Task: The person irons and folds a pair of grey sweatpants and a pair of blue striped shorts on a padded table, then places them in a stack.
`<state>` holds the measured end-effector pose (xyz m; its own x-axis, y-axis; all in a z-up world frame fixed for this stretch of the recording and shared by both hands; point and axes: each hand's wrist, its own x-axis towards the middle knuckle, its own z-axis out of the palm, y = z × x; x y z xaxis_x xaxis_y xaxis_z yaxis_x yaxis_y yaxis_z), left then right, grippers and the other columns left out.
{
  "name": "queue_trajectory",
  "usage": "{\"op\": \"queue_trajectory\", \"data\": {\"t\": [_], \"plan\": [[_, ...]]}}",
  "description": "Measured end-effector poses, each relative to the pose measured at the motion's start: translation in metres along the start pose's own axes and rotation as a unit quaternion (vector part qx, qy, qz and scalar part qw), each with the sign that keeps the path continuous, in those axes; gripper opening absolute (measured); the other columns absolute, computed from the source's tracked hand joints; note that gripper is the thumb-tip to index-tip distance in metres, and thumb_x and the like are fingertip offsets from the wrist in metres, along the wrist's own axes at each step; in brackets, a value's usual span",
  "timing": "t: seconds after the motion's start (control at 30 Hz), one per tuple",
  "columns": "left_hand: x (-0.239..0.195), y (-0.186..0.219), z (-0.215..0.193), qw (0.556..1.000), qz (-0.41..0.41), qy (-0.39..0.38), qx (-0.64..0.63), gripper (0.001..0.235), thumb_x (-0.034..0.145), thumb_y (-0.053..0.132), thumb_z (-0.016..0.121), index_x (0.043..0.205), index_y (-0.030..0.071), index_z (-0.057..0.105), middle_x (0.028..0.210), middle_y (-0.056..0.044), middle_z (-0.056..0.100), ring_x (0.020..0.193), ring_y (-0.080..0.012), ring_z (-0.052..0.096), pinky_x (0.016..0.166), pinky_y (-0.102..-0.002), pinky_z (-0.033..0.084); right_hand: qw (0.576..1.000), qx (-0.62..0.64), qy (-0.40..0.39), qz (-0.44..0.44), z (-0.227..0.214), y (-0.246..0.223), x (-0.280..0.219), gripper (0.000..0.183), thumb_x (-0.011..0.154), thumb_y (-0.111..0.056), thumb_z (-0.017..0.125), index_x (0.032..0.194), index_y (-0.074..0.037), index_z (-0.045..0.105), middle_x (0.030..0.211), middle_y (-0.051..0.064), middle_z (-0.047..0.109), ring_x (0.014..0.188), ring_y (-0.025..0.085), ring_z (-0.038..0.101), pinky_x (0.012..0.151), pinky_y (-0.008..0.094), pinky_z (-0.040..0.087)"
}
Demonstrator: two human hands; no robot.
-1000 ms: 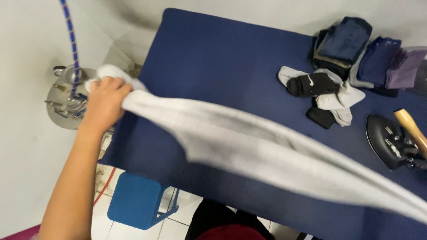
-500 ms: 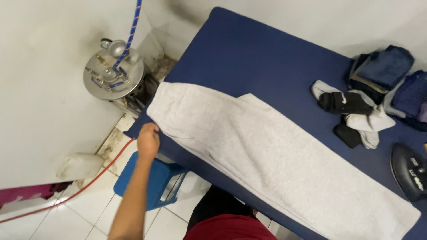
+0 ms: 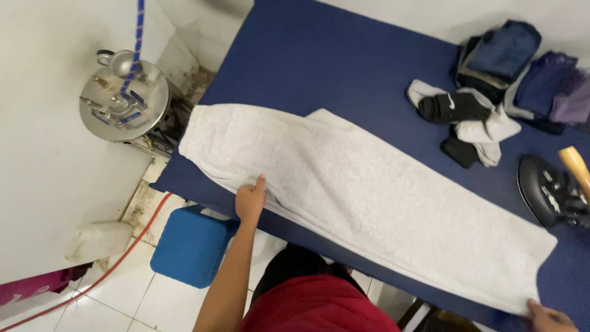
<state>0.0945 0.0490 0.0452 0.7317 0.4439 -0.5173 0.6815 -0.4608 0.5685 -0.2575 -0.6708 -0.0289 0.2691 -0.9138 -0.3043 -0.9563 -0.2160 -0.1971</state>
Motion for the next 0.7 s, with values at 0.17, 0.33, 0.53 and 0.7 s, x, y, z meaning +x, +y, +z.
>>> {"op": "queue_trajectory", "data": {"t": [0.17,0.33,0.53,0.7], "plan": [[0.056,-0.065,0.038,0.983,0.146,0.115,0.002,0.037,0.095,0.033,0.058,0.065,0.01,0.057,0.064,-0.006,0.058,0.06,-0.0262,0.053,0.06,-0.046,0.04,0.995,0.042,0.073,-0.057,0.03,0.034,0.007,0.051,0.097,-0.049,0.09,0.1,0.001,0.08,0.083,0.018,0.075,0.067,0.031,0.068,0.06,0.041,0.052],[0.032,-0.084,-0.007,0.98,0.173,0.085,-0.042,0.047,0.093,0.031,0.058,0.056,0.011,0.036,0.055,-0.003,0.035,0.061,-0.0178,0.036,0.064,-0.047,0.032,0.948,0.184,0.199,-0.165,0.049,0.061,0.018,0.046,0.11,-0.035,0.101,0.105,0.002,0.073,0.088,0.009,0.066,0.075,0.018,0.058,0.06,0.037,0.047],[0.015,-0.04,-0.015,0.965,0.114,0.151,-0.18,0.057,0.094,0.042,0.072,0.122,0.012,0.033,0.101,-0.007,0.05,0.091,-0.0234,0.053,0.086,-0.043,0.045,0.987,0.138,0.01,0.086,0.009,-0.027,-0.039,0.088,0.09,-0.057,0.083,0.138,0.011,0.054,0.134,0.034,0.057,0.117,0.047,0.058,0.093,0.054,0.046],[0.021,-0.029,-0.038,0.947,0.18,0.265,-0.007,0.092,0.072,-0.007,0.074,0.151,0.002,0.028,0.122,-0.03,0.046,0.102,-0.0539,0.05,0.091,-0.058,0.041,0.973,-0.113,0.185,-0.076,0.03,0.032,0.016,0.031,0.103,-0.036,0.072,0.11,-0.007,0.081,0.101,0.025,0.08,0.09,0.048,0.076,0.077,0.053,0.059]]}}
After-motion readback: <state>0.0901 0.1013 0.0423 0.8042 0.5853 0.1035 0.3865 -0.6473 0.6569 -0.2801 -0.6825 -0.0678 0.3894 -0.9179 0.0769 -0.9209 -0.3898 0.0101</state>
